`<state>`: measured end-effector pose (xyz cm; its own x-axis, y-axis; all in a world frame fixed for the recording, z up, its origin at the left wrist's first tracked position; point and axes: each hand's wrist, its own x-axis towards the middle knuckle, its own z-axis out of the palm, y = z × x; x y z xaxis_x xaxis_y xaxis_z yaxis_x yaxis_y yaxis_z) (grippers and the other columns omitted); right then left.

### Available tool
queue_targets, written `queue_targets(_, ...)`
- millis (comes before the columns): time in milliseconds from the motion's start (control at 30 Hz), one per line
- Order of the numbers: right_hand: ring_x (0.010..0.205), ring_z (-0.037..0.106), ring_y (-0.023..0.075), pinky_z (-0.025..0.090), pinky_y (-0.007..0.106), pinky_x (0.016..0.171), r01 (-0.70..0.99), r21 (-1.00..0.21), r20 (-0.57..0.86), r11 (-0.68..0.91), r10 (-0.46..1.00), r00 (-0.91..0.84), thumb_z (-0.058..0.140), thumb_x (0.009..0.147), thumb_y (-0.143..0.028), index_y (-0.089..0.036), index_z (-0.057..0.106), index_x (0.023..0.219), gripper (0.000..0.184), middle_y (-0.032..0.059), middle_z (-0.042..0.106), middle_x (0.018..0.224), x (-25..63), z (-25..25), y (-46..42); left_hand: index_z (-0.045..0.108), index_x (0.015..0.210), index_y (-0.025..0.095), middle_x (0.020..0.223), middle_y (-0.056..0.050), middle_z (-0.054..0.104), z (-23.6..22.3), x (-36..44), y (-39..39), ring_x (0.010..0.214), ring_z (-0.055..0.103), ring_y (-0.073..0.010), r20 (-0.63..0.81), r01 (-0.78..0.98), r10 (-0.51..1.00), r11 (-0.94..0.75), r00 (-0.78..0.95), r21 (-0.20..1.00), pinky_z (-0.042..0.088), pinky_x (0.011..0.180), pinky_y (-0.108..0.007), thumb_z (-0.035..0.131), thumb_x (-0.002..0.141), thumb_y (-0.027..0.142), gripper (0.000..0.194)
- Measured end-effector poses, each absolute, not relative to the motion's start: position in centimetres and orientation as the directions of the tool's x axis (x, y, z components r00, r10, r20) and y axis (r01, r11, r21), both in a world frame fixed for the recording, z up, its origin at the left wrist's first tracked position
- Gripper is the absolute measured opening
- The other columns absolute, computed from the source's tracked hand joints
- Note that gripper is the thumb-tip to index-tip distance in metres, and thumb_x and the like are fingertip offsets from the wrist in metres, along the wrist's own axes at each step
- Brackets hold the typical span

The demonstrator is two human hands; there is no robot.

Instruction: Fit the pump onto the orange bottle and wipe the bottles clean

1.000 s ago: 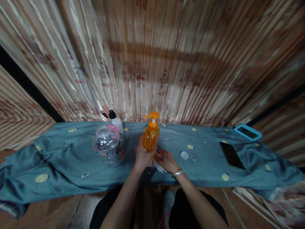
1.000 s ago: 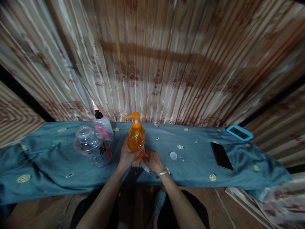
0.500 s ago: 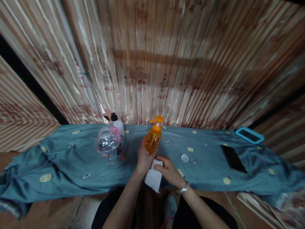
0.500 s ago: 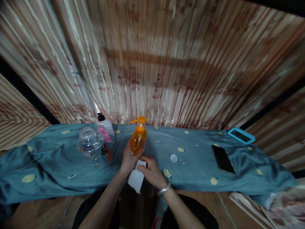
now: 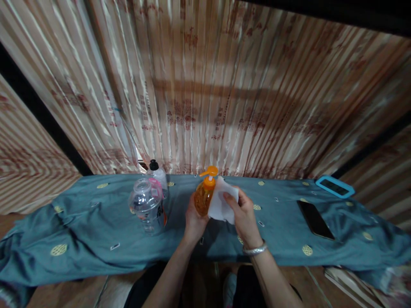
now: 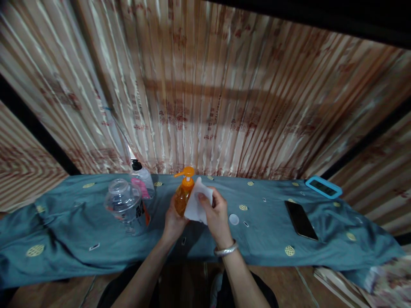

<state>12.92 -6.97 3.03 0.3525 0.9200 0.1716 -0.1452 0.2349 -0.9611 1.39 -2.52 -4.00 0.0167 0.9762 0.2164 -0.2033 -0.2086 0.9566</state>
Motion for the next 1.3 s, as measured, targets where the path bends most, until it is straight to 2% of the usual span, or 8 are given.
queue_targets(267,0.079,0.066,0.0212,0.053,0.034,0.069,-0.179,-0.936,0.233,0.303,0.915,0.329,0.054,0.078,-0.052,-0.022,0.064,0.103,0.040,0.0037,0.071,0.088,11.1,4.8,-5.5,0.051,0.121,0.020,0.118,-0.010,0.069,-4.1,1.2,-2.4,0.105,0.068,-0.0263,0.272,-0.108,0.962,-0.270,-0.005,0.957,0.056,0.092,-0.040,0.077,0.061,0.017,0.066)
queue_targets(433,0.076,0.061,0.0185,0.050,0.033,0.075,0.080,-0.930,0.363,0.358,0.864,0.350,0.070,0.073,-0.042,-0.022,0.065,0.099,0.033,0.0010,0.067,0.084,10.7,4.6,-4.5,0.056,0.116,0.018,0.114,-0.011,0.070,-4.5,1.1,-2.3,0.101,0.069,-0.0258,0.271,-0.066,0.962,-0.269,0.026,0.961,0.056,0.089,-0.038,0.074,0.066,0.021,0.053)
queue_targets(500,0.084,0.059,0.0198,0.046,0.035,0.082,0.220,-0.904,0.426,0.367,0.822,0.378,0.074,0.072,-0.039,-0.022,0.066,0.100,0.033,0.0021,0.066,0.090,10.3,4.5,-4.1,0.056,0.112,0.016,0.106,-0.011,0.071,-5.0,1.1,-2.2,0.093,0.070,-0.0246,0.248,-0.032,0.967,-0.247,0.049,0.968,0.056,0.083,-0.037,0.071,0.068,0.022,0.047)
queue_targets(567,0.093,0.057,0.0216,0.043,0.036,0.088,0.323,-0.873,0.474,0.365,0.789,0.389,0.072,0.075,-0.038,-0.021,0.065,0.102,0.032,0.0044,0.065,0.100,9.9,4.5,-3.6,0.054,0.115,0.017,0.108,-0.011,0.071,-5.4,1.1,-2.2,0.093,0.069,-0.0234,0.256,-0.036,0.966,-0.255,0.032,0.966,0.055,0.082,-0.036,0.071,0.068,0.022,0.050)
queue_targets(667,0.080,0.060,0.0202,0.045,0.034,0.077,0.370,-0.854,0.491,0.365,0.801,0.343,0.058,0.086,-0.039,-0.020,0.061,0.098,0.023,0.0037,0.066,0.087,9.4,4.3,-3.0,0.051,0.119,0.018,0.113,-0.011,0.069,-5.6,1.2,-2.3,0.097,0.068,-0.0224,0.286,-0.070,0.958,-0.284,0.022,0.956,0.054,0.086,-0.036,0.074,0.066,0.021,0.058)
queue_targets(1000,0.074,0.059,0.0164,0.045,0.030,0.069,0.192,-0.904,0.424,0.382,0.856,0.296,0.045,0.091,-0.038,-0.022,0.063,0.092,0.024,0.0003,0.067,0.081,9.6,4.0,-2.7,0.049,0.123,0.018,0.112,-0.011,0.068,-5.2,1.0,-2.5,0.097,0.068,-0.0241,0.208,-0.008,0.977,-0.208,0.034,0.978,0.054,0.087,-0.039,0.073,0.064,0.017,0.064)
queue_targets(1167,0.062,0.056,0.0128,0.047,0.030,0.061,0.041,-0.947,0.317,0.318,0.912,0.261,0.051,0.091,-0.057,-0.017,0.062,0.090,0.041,-0.0011,0.060,0.075,10.7,3.9,-1.3,0.050,0.119,0.018,0.112,-0.009,0.068,-4.8,0.9,-2.5,0.103,0.067,-0.0240,0.193,-0.037,0.981,-0.192,0.020,0.981,0.055,0.091,-0.039,0.074,0.060,0.014,0.063)
queue_targets(1300,0.064,0.059,0.0131,0.050,0.031,0.062,-0.023,-0.956,0.283,0.292,0.941,0.183,0.049,0.092,-0.062,-0.017,0.062,0.093,0.046,0.0001,0.062,0.078,11.8,3.6,0.3,0.051,0.122,0.021,0.114,-0.007,0.068,-5.4,1.0,-2.1,0.103,0.067,-0.0228,0.228,-0.068,0.973,-0.226,0.032,0.972,0.055,0.093,-0.039,0.074,0.061,0.014,0.066)
